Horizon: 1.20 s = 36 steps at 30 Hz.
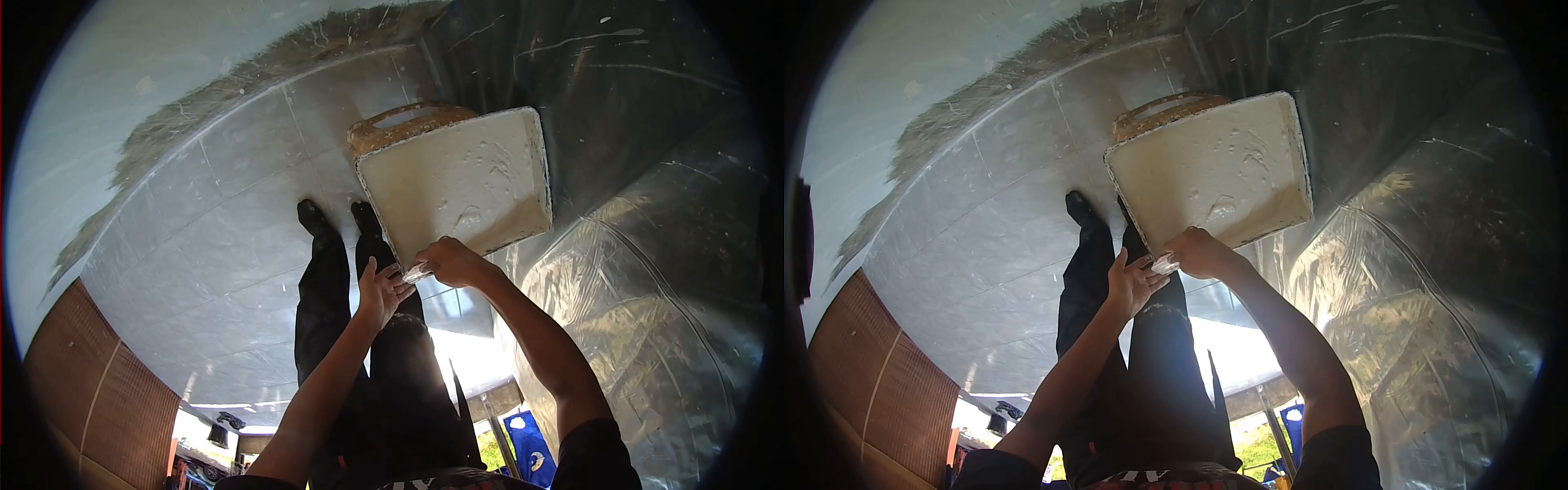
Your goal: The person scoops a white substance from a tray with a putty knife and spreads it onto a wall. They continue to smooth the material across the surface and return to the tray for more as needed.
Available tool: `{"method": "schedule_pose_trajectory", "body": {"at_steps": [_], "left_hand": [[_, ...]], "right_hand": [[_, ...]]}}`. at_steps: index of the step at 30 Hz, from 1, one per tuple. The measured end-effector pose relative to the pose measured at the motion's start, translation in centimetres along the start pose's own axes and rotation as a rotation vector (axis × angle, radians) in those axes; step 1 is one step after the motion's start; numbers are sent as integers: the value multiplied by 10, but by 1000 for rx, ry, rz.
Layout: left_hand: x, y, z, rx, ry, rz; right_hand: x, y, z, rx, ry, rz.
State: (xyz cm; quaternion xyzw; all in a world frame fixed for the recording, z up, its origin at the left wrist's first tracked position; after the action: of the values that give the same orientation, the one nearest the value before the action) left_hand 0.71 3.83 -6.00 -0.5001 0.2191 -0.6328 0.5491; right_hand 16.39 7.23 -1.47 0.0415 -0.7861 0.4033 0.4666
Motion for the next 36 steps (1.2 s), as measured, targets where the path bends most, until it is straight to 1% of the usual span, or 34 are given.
{"method": "schedule_pose_trajectory", "body": {"at_steps": [3,7,10,12,13,15,16,17,19,20,23,25,28,32,34,36], "left_hand": [[-1,-2,1,-4,-30,-7],[0,0,-1,4,-53,-7],[0,0,-1,17,-68,-16],[-1,-2,0,25,-60,-17],[-1,-4,2,32,-53,-19],[-2,-4,2,32,-55,-26],[-1,-4,2,32,-53,-35],[-1,-4,2,31,-54,-36],[-1,-5,3,33,-79,-41],[-1,-3,3,35,-77,-43],[1,0,-3,29,-103,-46],[0,-4,1,38,-86,-38],[0,-3,0,28,-103,-41],[0,-1,-1,26,-120,-39],[1,-1,-2,18,-127,-41],[2,-1,-3,36,-119,-35]], "right_hand": [[5,1,-4,-5,73,14],[7,5,3,34,46,39],[16,5,-3,62,9,13],[16,2,-9,71,76,95],[12,2,-10,72,78,95],[5,-3,-24,-51,39,56],[1,-6,-28,-79,45,87],[0,-7,-28,-78,47,88],[1,-12,-31,-6,-132,117],[1,-14,-31,-8,-133,120],[2,-18,-26,38,-211,61],[-6,-21,-32,-39,-220,96],[-11,-29,-32,-95,-262,84],[-17,-31,-32,-56,-276,96],[-23,-32,-34,-129,-242,132],[-22,-32,-30,-123,-267,109]]}}
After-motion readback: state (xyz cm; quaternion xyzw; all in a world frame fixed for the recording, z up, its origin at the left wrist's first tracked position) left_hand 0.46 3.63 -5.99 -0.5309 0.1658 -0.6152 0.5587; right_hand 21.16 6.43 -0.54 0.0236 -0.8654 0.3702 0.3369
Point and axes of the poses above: each hand's wrist, its own y-axis towards the middle knuckle, its own z-axis out of the palm, x = y × z, the point moved 7 cm from there along y, towards the middle knuckle, and after that the axes turned 14 degrees about -z, right-handed, at the moved point
